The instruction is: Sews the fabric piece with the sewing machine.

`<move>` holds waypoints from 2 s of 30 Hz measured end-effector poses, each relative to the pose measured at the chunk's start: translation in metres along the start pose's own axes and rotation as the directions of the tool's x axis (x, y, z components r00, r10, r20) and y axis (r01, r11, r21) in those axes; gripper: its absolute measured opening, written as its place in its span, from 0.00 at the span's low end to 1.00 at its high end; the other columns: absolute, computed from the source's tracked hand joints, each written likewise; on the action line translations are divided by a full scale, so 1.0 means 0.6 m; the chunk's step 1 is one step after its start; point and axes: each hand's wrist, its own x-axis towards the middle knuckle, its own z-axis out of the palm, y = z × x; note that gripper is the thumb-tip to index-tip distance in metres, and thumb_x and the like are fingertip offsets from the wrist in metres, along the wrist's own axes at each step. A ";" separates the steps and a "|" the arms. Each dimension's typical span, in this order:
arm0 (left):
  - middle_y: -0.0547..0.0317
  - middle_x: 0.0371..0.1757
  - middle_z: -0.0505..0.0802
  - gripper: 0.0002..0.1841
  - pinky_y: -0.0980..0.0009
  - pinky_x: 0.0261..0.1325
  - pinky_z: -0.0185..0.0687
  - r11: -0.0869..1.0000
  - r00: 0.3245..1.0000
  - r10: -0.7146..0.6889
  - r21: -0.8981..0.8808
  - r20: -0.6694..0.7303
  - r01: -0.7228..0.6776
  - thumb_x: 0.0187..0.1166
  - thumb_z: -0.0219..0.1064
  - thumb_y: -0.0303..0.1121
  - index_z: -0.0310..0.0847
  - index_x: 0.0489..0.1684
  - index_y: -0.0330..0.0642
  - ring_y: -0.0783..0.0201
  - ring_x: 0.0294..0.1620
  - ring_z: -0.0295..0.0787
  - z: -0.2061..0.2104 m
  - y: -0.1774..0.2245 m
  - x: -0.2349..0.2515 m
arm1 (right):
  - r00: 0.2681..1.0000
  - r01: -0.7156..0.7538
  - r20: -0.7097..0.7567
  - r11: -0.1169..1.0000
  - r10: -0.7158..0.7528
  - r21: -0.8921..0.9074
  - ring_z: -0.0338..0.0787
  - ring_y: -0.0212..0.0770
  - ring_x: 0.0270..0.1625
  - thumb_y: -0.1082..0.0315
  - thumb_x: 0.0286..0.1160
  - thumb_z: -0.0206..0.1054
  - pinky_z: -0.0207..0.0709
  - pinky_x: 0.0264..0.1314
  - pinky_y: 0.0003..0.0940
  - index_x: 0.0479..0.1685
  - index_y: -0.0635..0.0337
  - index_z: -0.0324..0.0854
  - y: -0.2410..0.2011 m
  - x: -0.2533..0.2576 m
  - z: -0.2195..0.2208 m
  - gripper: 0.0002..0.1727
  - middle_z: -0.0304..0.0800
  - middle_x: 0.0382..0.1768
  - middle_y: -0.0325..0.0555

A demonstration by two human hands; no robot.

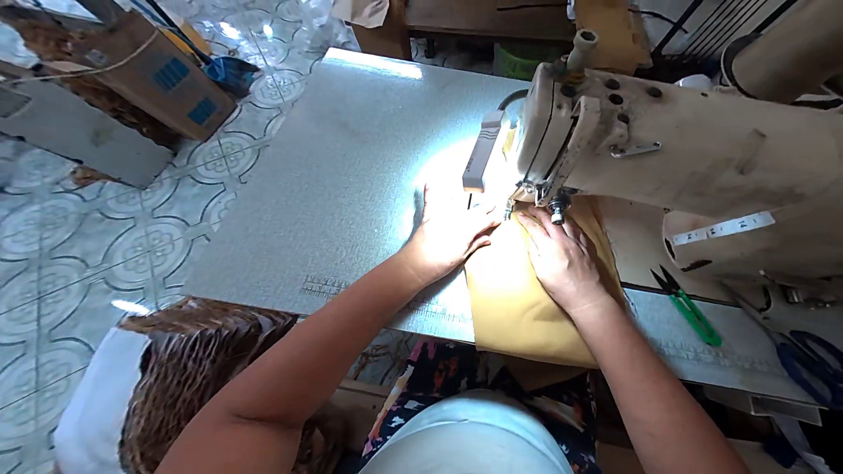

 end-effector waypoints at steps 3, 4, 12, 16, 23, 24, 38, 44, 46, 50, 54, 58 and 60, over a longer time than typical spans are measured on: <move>0.69 0.82 0.82 0.21 0.18 0.81 0.36 1.000 1.000 0.007 0.003 -0.017 -0.007 0.90 0.53 0.49 0.83 0.75 0.63 0.53 0.82 0.77 0.004 -0.002 -0.001 | 1.000 -0.006 0.010 1.000 0.006 -0.001 0.71 0.54 0.86 0.64 0.88 0.52 0.65 0.84 0.60 0.79 0.47 0.79 -0.001 0.001 -0.002 0.24 0.78 0.81 0.45; 0.69 0.82 0.81 0.21 0.18 0.81 0.36 1.000 1.000 0.011 0.005 -0.018 -0.011 0.90 0.53 0.49 0.83 0.75 0.64 0.53 0.83 0.76 0.005 -0.003 -0.002 | 1.000 -0.002 0.007 1.000 0.002 0.001 0.72 0.54 0.86 0.65 0.88 0.52 0.65 0.84 0.61 0.79 0.48 0.79 -0.001 0.001 -0.001 0.24 0.79 0.81 0.46; 0.69 0.83 0.81 0.21 0.17 0.80 0.36 1.000 1.000 0.006 0.004 -0.027 -0.006 0.91 0.52 0.48 0.82 0.77 0.63 0.52 0.83 0.75 0.010 -0.004 -0.001 | 1.000 0.022 0.011 1.000 -0.022 0.005 0.73 0.55 0.85 0.64 0.88 0.52 0.66 0.83 0.60 0.79 0.48 0.79 0.003 0.002 -0.003 0.24 0.79 0.80 0.47; 0.67 0.82 0.82 0.21 0.20 0.81 0.42 1.000 0.999 0.016 0.001 -0.052 -0.016 0.91 0.51 0.47 0.83 0.76 0.63 0.52 0.82 0.76 0.013 -0.005 -0.002 | 0.999 0.040 -0.027 0.998 -0.039 0.049 0.75 0.56 0.83 0.64 0.88 0.54 0.67 0.84 0.57 0.76 0.50 0.82 0.002 -0.003 -0.009 0.22 0.81 0.78 0.52; 0.66 0.75 0.88 0.21 0.21 0.78 0.47 0.997 0.990 0.005 -0.070 -0.143 -0.015 0.87 0.51 0.28 0.89 0.66 0.60 0.48 0.80 0.78 0.020 -0.011 0.005 | 0.988 0.116 -0.132 0.965 -0.086 0.237 0.83 0.53 0.76 0.39 0.73 0.70 0.76 0.78 0.48 0.62 0.62 0.88 -0.103 -0.027 -0.003 0.34 0.88 0.69 0.54; 0.64 0.70 0.91 0.20 0.25 0.76 0.54 0.997 0.983 0.019 -0.066 -0.185 -0.032 0.85 0.54 0.27 0.91 0.60 0.58 0.47 0.75 0.81 0.020 -0.018 0.010 | 0.987 0.122 -0.128 0.971 -0.097 0.207 0.82 0.55 0.77 0.39 0.74 0.69 0.76 0.77 0.52 0.61 0.61 0.89 -0.109 -0.025 0.009 0.33 0.88 0.70 0.55; 0.62 0.44 0.95 0.07 0.42 0.67 0.75 0.978 0.959 0.207 0.003 -0.194 -0.210 0.82 0.68 0.38 0.94 0.39 0.56 0.55 0.52 0.91 -0.005 -0.034 0.042 | 0.876 -0.293 0.015 0.505 0.483 0.812 0.84 0.29 0.40 0.67 0.91 0.55 0.80 0.48 0.29 0.54 0.67 0.78 -0.052 0.009 -0.008 0.11 0.83 0.37 0.44; 0.59 0.43 0.95 0.09 0.43 0.64 0.77 0.968 0.956 0.246 -0.015 -0.161 -0.251 0.82 0.66 0.34 0.95 0.38 0.52 0.54 0.52 0.92 -0.010 -0.042 0.045 | 0.874 -0.292 0.010 0.511 0.485 0.808 0.82 0.27 0.39 0.67 0.91 0.56 0.79 0.47 0.28 0.52 0.67 0.79 -0.051 0.008 -0.008 0.11 0.82 0.36 0.42; 0.57 0.41 0.95 0.09 0.44 0.63 0.79 0.960 0.948 0.273 -0.013 -0.162 -0.278 0.82 0.67 0.33 0.95 0.37 0.50 0.53 0.50 0.92 -0.013 -0.042 0.047 | 0.878 -0.275 0.003 0.499 0.478 0.822 0.82 0.27 0.38 0.68 0.90 0.56 0.78 0.46 0.27 0.52 0.68 0.78 -0.053 0.008 -0.008 0.11 0.81 0.35 0.42; 0.56 0.40 0.94 0.10 0.41 0.71 0.74 0.946 0.931 0.325 0.042 -0.165 -0.323 0.84 0.64 0.34 0.91 0.36 0.45 0.53 0.52 0.91 -0.009 -0.047 0.053 | 0.877 -0.280 0.001 0.509 0.481 0.814 0.82 0.28 0.38 0.67 0.90 0.56 0.79 0.46 0.28 0.52 0.67 0.79 -0.053 0.008 -0.006 0.11 0.82 0.35 0.42; 0.53 0.38 0.95 0.17 0.36 0.80 0.62 0.989 0.992 0.048 -0.134 -0.113 -0.063 0.88 0.58 0.43 0.92 0.37 0.46 0.52 0.53 0.92 -0.003 -0.047 0.059 | 0.897 -0.224 -0.025 0.502 0.442 0.835 0.84 0.27 0.39 0.70 0.89 0.57 0.81 0.47 0.27 0.53 0.67 0.77 -0.057 0.007 -0.002 0.09 0.83 0.36 0.43; 0.36 0.67 0.87 0.24 0.34 0.89 0.45 0.978 0.990 -0.142 -0.154 0.014 0.142 0.86 0.56 0.54 0.94 0.43 0.46 0.40 0.79 0.76 0.006 -0.055 0.070 | 0.935 -0.191 -0.025 0.564 0.353 0.804 0.87 0.31 0.47 0.71 0.88 0.56 0.82 0.55 0.29 0.61 0.72 0.78 -0.065 0.003 -0.009 0.14 0.87 0.44 0.50; 0.35 0.73 0.84 0.25 0.41 0.89 0.53 0.975 0.984 -0.180 -0.130 0.010 0.180 0.81 0.60 0.57 0.94 0.45 0.46 0.40 0.82 0.73 0.014 -0.060 0.076 | 0.933 -0.286 0.100 0.543 0.346 0.789 0.87 0.33 0.52 0.63 0.95 0.46 0.80 0.60 0.32 0.66 0.69 0.79 -0.074 0.004 -0.031 0.21 0.89 0.51 0.51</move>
